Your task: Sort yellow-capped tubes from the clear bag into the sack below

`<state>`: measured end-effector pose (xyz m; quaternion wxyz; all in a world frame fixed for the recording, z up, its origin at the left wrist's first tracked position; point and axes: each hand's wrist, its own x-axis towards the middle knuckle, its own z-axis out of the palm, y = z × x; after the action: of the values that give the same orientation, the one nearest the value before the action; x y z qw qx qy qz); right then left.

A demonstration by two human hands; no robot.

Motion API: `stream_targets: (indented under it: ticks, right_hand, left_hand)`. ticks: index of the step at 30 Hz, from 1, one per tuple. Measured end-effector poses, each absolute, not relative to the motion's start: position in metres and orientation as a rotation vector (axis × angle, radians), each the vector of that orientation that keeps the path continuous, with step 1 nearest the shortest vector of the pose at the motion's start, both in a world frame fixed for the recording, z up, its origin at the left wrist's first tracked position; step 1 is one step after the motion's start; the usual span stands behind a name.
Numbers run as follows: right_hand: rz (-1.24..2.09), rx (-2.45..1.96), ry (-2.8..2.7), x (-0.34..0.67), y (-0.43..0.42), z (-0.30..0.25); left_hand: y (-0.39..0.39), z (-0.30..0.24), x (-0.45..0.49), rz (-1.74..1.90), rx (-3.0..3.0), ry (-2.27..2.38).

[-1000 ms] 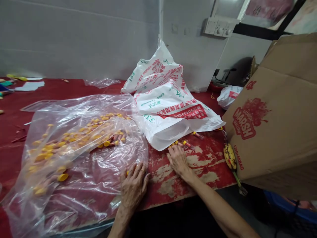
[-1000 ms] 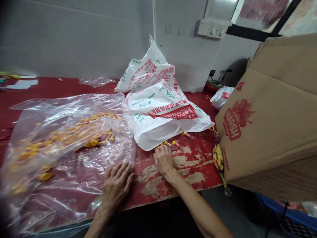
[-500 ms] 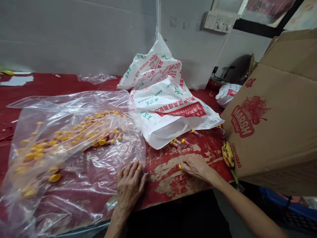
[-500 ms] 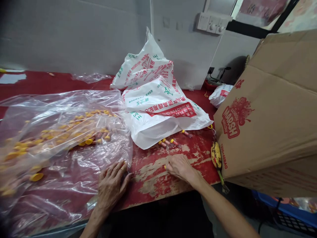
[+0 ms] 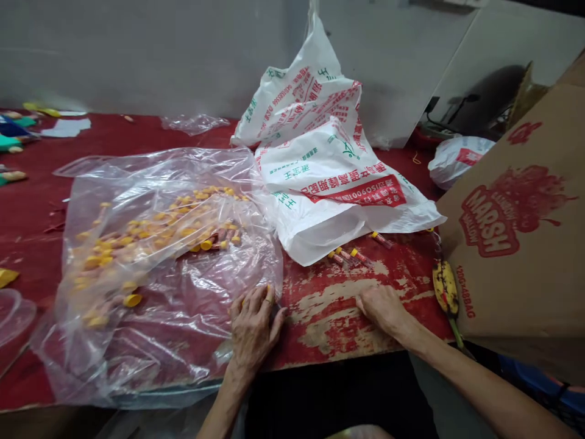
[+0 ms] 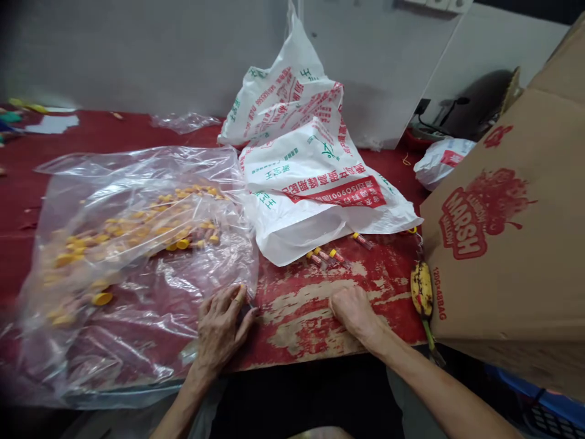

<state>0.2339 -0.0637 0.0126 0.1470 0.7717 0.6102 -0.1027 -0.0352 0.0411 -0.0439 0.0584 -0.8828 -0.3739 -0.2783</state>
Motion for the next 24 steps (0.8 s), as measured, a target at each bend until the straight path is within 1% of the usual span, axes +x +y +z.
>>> stream_targets:
  ticks: [2,4,7,9,13,16,18,20,22,24]
  right_hand:
    - [-0.313,2.244,1.816,0.231,-0.063,0.013]
    - [-0.356,2.358,1.973,0.218,-0.055,0.009]
    - [-0.438,2.579,2.265,0.179,-0.032,-0.007]
    - [-0.438,2.625,2.388,0.149,-0.013,-0.018]
    - [-0.355,2.458,2.636,0.116,0.010,-0.033]
    - [-0.229,2.350,2.790,0.134,0.006,-0.033]
    - [-0.010,2.510,2.674,0.162,0.000,-0.028]
    - [0.214,2.725,2.331,0.191,-0.004,-0.023]
    - [0.292,2.767,2.037,0.213,-0.004,-0.019]
    - [0.274,2.723,1.925,0.221,-0.001,-0.020]
  left_hand:
    - [0.039,-0.042,-0.036,-0.827,-2.688,-1.182]
    - [0.038,-0.042,-0.036,-0.819,-2.697,-1.205]
    - [0.037,-0.042,-0.037,-0.825,-2.697,-1.214]
    - [0.036,-0.042,-0.038,-0.818,-2.686,-1.205]
    - [0.035,-0.041,-0.038,-0.756,-2.675,-1.133]
    - [0.034,-0.040,-0.036,-0.701,-2.739,-1.075]
    - [0.035,-0.040,-0.036,-0.697,-2.773,-1.081]
    - [0.036,-0.040,-0.036,-0.700,-2.781,-1.096]
    - [0.037,-0.040,-0.036,-0.689,-2.778,-1.084]
    - [0.038,-0.041,-0.037,-0.680,-2.772,-1.063]
